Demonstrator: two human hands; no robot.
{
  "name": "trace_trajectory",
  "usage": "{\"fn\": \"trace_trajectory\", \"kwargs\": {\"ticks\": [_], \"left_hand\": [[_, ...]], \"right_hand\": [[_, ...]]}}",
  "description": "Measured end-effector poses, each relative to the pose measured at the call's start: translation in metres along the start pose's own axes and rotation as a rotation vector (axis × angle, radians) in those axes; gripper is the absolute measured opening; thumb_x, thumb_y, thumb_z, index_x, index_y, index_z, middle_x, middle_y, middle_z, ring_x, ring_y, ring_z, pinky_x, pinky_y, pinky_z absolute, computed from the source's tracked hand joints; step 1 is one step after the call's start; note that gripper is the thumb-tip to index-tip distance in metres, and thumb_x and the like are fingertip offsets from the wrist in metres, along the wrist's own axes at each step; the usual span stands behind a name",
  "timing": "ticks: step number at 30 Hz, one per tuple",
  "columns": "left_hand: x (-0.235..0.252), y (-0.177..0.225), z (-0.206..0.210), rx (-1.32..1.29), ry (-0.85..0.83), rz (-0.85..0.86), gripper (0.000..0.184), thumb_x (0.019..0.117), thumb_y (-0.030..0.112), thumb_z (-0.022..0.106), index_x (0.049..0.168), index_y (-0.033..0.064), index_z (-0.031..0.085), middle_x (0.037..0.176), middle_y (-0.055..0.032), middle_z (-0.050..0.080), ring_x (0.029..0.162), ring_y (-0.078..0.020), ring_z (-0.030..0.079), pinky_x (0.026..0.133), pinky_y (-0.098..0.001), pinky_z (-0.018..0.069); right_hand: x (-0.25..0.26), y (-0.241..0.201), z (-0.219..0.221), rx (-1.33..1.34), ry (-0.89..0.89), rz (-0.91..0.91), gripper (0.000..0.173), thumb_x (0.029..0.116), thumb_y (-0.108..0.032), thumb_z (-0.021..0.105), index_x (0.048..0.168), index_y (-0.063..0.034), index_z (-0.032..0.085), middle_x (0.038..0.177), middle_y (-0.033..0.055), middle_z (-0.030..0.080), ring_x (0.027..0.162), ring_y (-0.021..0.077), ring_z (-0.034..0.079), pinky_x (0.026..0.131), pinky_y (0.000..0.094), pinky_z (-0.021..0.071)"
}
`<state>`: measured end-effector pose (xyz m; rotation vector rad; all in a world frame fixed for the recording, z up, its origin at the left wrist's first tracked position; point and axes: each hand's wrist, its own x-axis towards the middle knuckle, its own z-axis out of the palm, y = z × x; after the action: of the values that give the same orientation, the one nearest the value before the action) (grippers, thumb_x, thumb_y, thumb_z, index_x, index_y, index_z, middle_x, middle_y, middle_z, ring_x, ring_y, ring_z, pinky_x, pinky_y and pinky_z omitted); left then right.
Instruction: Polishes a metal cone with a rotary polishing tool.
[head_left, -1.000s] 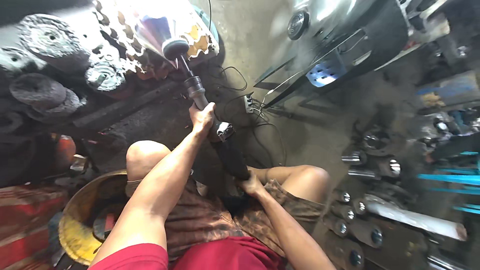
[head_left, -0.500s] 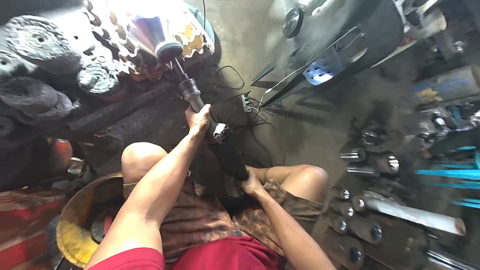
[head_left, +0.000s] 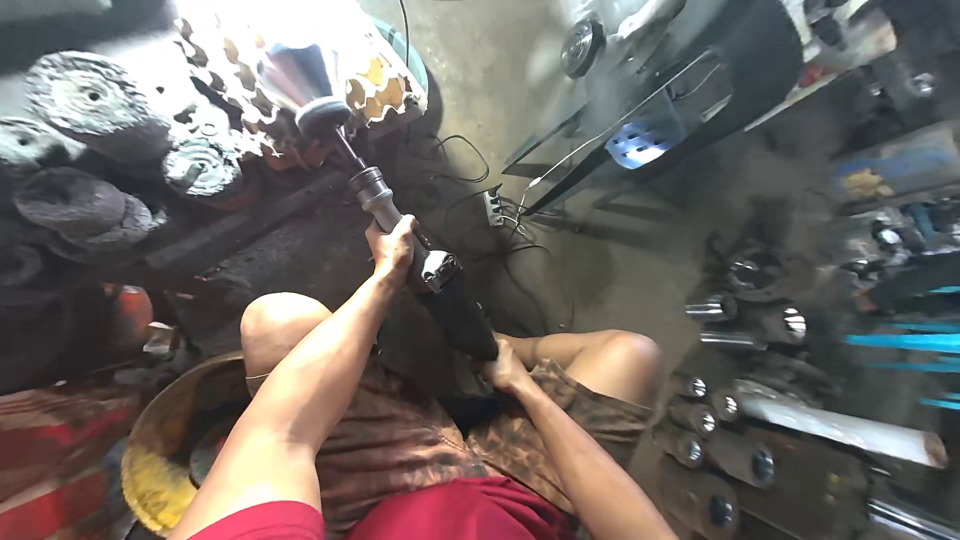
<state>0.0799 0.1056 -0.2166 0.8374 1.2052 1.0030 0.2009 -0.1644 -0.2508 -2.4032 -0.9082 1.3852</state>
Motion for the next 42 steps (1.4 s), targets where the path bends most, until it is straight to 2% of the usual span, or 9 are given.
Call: {"fn": "trace_trajectory", "kwargs": {"ticks": [2, 4, 14, 20, 24, 28, 32, 38, 42], "left_hand": [[0.001, 0.001, 0.005, 0.070, 0.003, 0.026, 0.013, 0.0845, 0.010, 0.071, 0.093, 0.0057, 0.063, 0.071, -0.0013, 0.066, 0.060, -0.0121, 0.066, 0.058, -0.0331, 0.0588], [0.003, 0.001, 0.010, 0.114, 0.008, 0.026, 0.015, 0.0842, 0.011, 0.073, 0.095, 0.0055, 0.065, 0.073, -0.0014, 0.066, 0.062, -0.0104, 0.065, 0.060, -0.0322, 0.0579], [0.011, -0.003, 0.021, 0.302, 0.012, -0.098, 0.038, 0.0840, 0.025, 0.077, 0.113, 0.0028, 0.065, 0.091, -0.0109, 0.070, 0.080, -0.0201, 0.069, 0.074, -0.0455, 0.0582], [-0.002, 0.002, 0.011, 0.147, 0.008, -0.005, 0.017, 0.0860, 0.013, 0.073, 0.099, 0.0052, 0.065, 0.077, -0.0021, 0.067, 0.066, -0.0105, 0.066, 0.063, -0.0326, 0.0579], [-0.003, -0.003, 0.003, 0.070, 0.014, 0.008, 0.015, 0.0832, 0.011, 0.072, 0.094, 0.0054, 0.063, 0.071, -0.0025, 0.067, 0.060, -0.0135, 0.066, 0.058, -0.0344, 0.0593], [-0.005, -0.005, -0.003, -0.003, 0.013, -0.014, 0.015, 0.0849, 0.009, 0.068, 0.096, 0.0045, 0.061, 0.069, -0.0044, 0.067, 0.056, -0.0177, 0.068, 0.055, -0.0374, 0.0615], [-0.001, -0.009, -0.009, -0.044, 0.018, -0.031, 0.015, 0.0840, 0.010, 0.068, 0.095, 0.0036, 0.060, 0.068, -0.0070, 0.067, 0.056, -0.0211, 0.068, 0.055, -0.0404, 0.0616], [-0.006, -0.002, -0.008, -0.047, 0.016, -0.027, 0.014, 0.0840, 0.008, 0.067, 0.095, 0.0042, 0.059, 0.066, -0.0059, 0.067, 0.054, -0.0196, 0.068, 0.053, -0.0381, 0.0615], [-0.004, -0.004, -0.003, -0.002, 0.017, -0.018, 0.014, 0.0852, 0.010, 0.069, 0.095, 0.0038, 0.060, 0.069, -0.0056, 0.067, 0.056, -0.0189, 0.068, 0.055, -0.0386, 0.0614]], "right_hand": [[-0.003, 0.000, 0.000, 0.043, -0.003, 0.026, 0.045, 0.0813, -0.035, 0.083, 0.113, -0.0067, 0.069, 0.098, 0.0097, 0.074, 0.087, 0.0213, 0.073, 0.084, 0.0473, 0.0614], [-0.005, -0.002, 0.000, 0.098, -0.009, 0.056, 0.051, 0.0807, -0.033, 0.085, 0.119, -0.0049, 0.066, 0.102, 0.0111, 0.074, 0.090, 0.0220, 0.073, 0.087, 0.0465, 0.0610], [-0.001, 0.002, 0.001, 0.236, -0.018, 0.056, 0.047, 0.0777, -0.028, 0.087, 0.115, -0.0062, 0.068, 0.099, 0.0087, 0.074, 0.091, 0.0188, 0.073, 0.086, 0.0447, 0.0610], [-0.003, 0.002, 0.000, 0.133, -0.010, 0.028, 0.048, 0.0816, -0.031, 0.085, 0.117, -0.0041, 0.066, 0.100, 0.0104, 0.074, 0.091, 0.0209, 0.073, 0.087, 0.0457, 0.0611], [-0.003, 0.003, 0.001, 0.039, -0.008, 0.008, 0.047, 0.0814, -0.036, 0.083, 0.115, -0.0061, 0.068, 0.100, 0.0094, 0.074, 0.091, 0.0211, 0.073, 0.087, 0.0468, 0.0608], [-0.002, 0.001, -0.003, -0.032, -0.005, -0.023, 0.037, 0.0809, -0.037, 0.082, 0.105, -0.0100, 0.073, 0.097, 0.0074, 0.075, 0.094, 0.0206, 0.072, 0.088, 0.0493, 0.0592], [0.001, 0.000, -0.002, -0.033, -0.013, -0.046, 0.031, 0.0803, -0.036, 0.080, 0.099, -0.0126, 0.074, 0.093, 0.0051, 0.075, 0.089, 0.0192, 0.072, 0.085, 0.0494, 0.0594], [-0.001, 0.001, -0.002, -0.012, -0.026, -0.041, 0.030, 0.0802, -0.033, 0.080, 0.100, -0.0114, 0.074, 0.091, 0.0058, 0.074, 0.085, 0.0190, 0.072, 0.083, 0.0484, 0.0600], [0.001, 0.004, -0.001, -0.021, -0.024, -0.017, 0.039, 0.0806, -0.037, 0.082, 0.107, -0.0094, 0.072, 0.097, 0.0074, 0.075, 0.089, 0.0196, 0.073, 0.086, 0.0475, 0.0603]]}}
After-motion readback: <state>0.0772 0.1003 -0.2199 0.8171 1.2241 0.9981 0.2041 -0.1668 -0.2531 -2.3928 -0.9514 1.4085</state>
